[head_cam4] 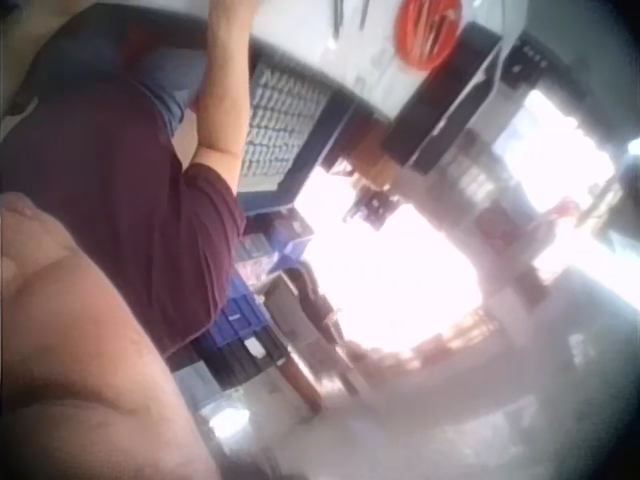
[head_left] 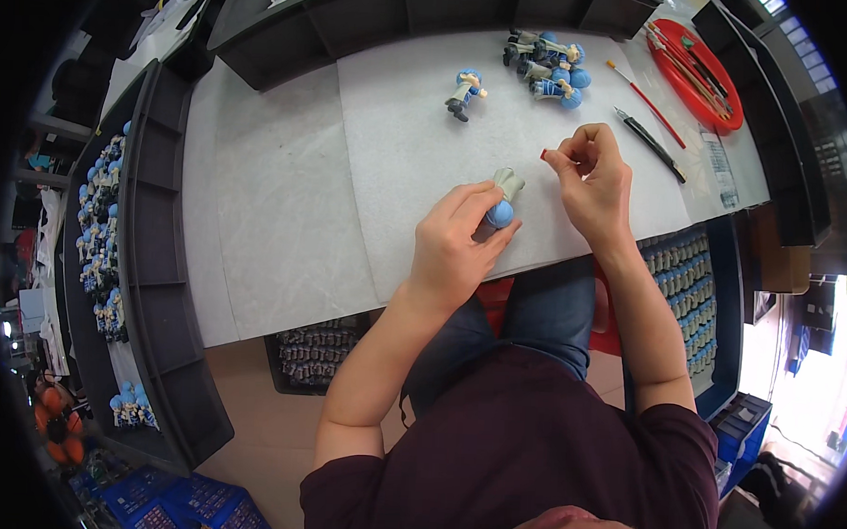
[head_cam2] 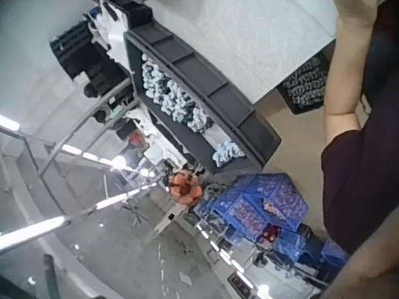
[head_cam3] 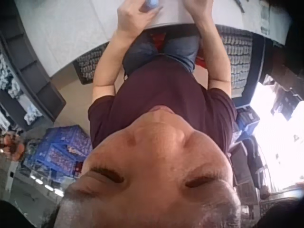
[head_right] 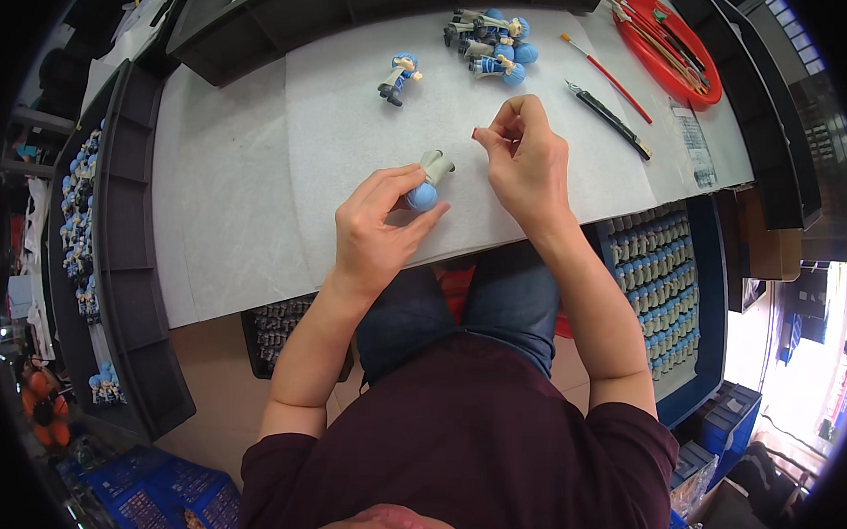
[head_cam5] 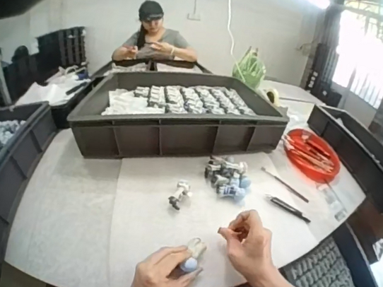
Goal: The person assembles small blue and white figurines at a workbench. They pick up a figurine, attach a small red component to its back, and place the finished unit into a blue tray. The person repeats this process, occasionally using a brush and a small knife to clean or adjust the figurines before assembly.
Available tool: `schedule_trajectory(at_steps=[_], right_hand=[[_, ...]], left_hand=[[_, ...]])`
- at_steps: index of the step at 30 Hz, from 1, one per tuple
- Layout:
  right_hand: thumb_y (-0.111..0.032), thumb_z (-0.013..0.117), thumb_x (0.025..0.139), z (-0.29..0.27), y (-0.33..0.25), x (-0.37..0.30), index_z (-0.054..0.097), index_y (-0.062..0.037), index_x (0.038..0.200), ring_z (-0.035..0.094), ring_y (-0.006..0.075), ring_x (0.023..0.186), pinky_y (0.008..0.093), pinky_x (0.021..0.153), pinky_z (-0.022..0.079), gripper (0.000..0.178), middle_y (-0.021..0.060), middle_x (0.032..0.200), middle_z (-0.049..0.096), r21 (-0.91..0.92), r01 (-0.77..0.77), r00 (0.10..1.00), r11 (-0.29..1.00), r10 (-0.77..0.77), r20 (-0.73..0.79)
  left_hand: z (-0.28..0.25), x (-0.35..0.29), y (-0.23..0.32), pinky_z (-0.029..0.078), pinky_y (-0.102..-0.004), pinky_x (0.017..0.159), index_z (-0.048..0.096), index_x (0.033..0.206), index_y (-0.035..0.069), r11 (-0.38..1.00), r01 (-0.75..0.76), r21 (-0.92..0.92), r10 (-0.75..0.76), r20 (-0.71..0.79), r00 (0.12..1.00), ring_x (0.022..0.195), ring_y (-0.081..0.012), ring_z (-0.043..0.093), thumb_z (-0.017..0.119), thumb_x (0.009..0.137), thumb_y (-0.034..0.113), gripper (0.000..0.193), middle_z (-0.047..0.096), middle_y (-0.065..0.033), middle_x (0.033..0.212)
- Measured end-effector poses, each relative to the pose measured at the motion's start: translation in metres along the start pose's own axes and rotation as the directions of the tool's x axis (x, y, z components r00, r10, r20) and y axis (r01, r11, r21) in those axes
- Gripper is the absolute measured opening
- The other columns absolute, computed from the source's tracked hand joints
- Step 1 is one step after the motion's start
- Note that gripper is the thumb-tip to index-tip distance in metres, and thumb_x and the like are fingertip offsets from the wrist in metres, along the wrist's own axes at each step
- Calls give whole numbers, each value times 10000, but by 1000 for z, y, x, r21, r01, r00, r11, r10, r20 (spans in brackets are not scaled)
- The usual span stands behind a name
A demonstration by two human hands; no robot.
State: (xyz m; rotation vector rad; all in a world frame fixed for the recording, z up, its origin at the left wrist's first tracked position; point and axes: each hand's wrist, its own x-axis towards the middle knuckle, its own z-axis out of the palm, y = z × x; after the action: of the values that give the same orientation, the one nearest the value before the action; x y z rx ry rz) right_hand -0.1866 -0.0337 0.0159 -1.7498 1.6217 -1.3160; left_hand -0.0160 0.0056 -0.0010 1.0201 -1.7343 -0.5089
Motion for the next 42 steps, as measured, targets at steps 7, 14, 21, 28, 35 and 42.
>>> schedule_trajectory(at_steps=[7, 14, 21, 28, 35, 42], right_hand=[[-79, 682, 788, -19, 7, -7, 591, -21, 945, 577, 123, 806, 234, 576, 425, 191, 76, 892, 625, -30, 261, 962, 965, -263, -77], [-94, 652, 820, -12, 9, -34, 579, -26, 1096, 584, 126, 797, 234, 574, 441, 293, 89, 960, 638, 341, 116, 962, 933, -191, 196], [-102, 667, 793, -21, 12, -37, 609, -35, 1057, 590, 171, 745, 274, 586, 456, 279, 97, 896, 647, 313, 105, 931, 944, -204, 303], [0, 676, 719, -47, 27, -44, 598, -25, 1074, 590, 276, 831, 355, 733, 473, 365, 112, 905, 612, 318, 298, 926, 900, -353, 131], [67, 609, 762, -215, 96, -118, 610, -22, 1071, 626, 194, 898, 284, 773, 506, 321, 108, 970, 635, -47, -21, 957, 999, 6, -291], [-168, 698, 741, -354, 160, -304, 664, -81, 1015, 632, 209, 813, 314, 739, 505, 289, 95, 926, 669, -247, -826, 514, 507, 495, -701]], left_hand=[[-3, 3, 1, 547, -287, 766, 627, 1012, -4, 988, 80, -134, -75, 44, 996, 908, -177, 617, 723, 678, -57, 352, 603, -112, 1043], [-6, 3, 7, 524, -323, 861, 491, 1224, 18, 837, 341, -427, -310, 143, 940, 1001, -186, 579, 615, 737, -140, 527, 595, -118, 1059], [-4, 5, 5, 521, -303, 842, 436, 1267, 0, 813, 363, -455, -295, 217, 931, 1003, -185, 568, 588, 734, -176, 582, 574, -132, 1087], [8, -4, 0, 514, -323, 813, 476, 1221, -25, 957, 174, -233, -124, 217, 968, 983, -205, 564, 642, 704, -131, 553, 538, -134, 1170], [13, -6, 14, 480, -300, 778, 496, 1193, -40, 988, 140, -61, -117, 286, 951, 922, -188, 536, 587, 783, -85, 422, 489, -131, 1244], [12, -4, 15, 451, -301, 843, 512, 1159, -61, 987, 159, 35, -161, 337, 928, 908, -175, 539, 550, 830, -51, 332, 492, -114, 1250]])
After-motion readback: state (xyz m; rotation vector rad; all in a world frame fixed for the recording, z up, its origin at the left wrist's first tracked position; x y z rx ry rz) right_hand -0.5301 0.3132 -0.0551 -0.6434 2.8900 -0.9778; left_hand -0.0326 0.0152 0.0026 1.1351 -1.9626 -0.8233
